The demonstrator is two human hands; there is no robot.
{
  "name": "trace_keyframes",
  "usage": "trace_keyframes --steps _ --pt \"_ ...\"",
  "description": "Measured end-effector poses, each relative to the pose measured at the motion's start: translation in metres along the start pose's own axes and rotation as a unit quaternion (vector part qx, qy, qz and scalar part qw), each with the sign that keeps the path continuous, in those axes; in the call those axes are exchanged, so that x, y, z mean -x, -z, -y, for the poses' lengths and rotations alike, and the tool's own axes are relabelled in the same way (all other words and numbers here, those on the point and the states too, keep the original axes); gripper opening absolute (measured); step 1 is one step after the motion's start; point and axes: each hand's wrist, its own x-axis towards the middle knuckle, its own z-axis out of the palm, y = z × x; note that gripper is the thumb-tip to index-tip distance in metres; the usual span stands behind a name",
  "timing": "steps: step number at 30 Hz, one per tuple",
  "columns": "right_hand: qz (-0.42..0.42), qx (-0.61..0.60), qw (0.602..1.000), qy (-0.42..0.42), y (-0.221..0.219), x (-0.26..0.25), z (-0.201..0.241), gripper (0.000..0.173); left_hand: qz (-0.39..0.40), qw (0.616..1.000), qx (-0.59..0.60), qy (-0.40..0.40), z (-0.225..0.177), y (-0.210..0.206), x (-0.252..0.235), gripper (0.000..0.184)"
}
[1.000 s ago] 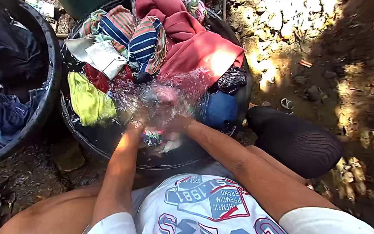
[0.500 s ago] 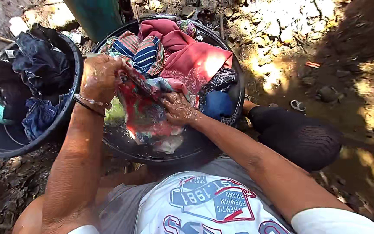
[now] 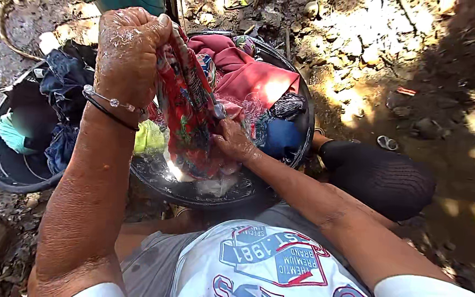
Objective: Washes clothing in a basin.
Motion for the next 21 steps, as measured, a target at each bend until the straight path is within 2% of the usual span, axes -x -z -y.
trace_keyframes --steps 2,5,9,12,15,16,18,19,21 --pt "0.045 0.010 0.997 -0.055 -0.003 -0.007 0.008 0.058 0.011 1.000 0.009 -0.007 0.002 -0.004 0.001 0.027" --pt "0.071 0.015 0.996 -0.059 -0.013 -0.014 0.008 0.045 0.015 1.000 -0.003 -0.026 0.001 -0.007 0.000 0.028" --pt "-0.064 -0.037 0.997 -0.025 -0.006 -0.013 -0.007 0.029 -0.016 0.996 -0.077 -0.048 0.002 0.018 -0.010 0.022" --pt "-0.167 -0.130 0.975 -0.073 0.027 -0.020 -0.021 0.027 -0.065 0.992 -0.100 -0.044 0.003 0.042 -0.017 0.024" --pt "-0.243 -0.243 0.934 -0.095 0.072 -0.040 -0.014 0.026 -0.105 0.990 -0.083 -0.043 0.002 0.054 -0.022 0.024" --pt "-0.255 -0.303 0.910 -0.120 0.090 -0.049 -0.005 0.024 -0.111 0.990 -0.077 -0.045 0.001 0.056 -0.024 0.024" --pt "-0.292 -0.439 0.832 -0.172 0.125 -0.073 0.022 0.019 -0.111 0.989 -0.065 -0.068 -0.004 0.062 -0.030 0.023" --pt "-0.308 -0.489 0.798 -0.170 0.144 -0.085 0.036 0.019 -0.107 0.988 -0.060 -0.092 -0.006 0.067 -0.035 0.023" --pt "-0.321 -0.539 0.770 -0.115 0.182 -0.106 0.061 0.023 -0.086 0.982 -0.059 -0.159 -0.012 0.083 -0.045 0.022"
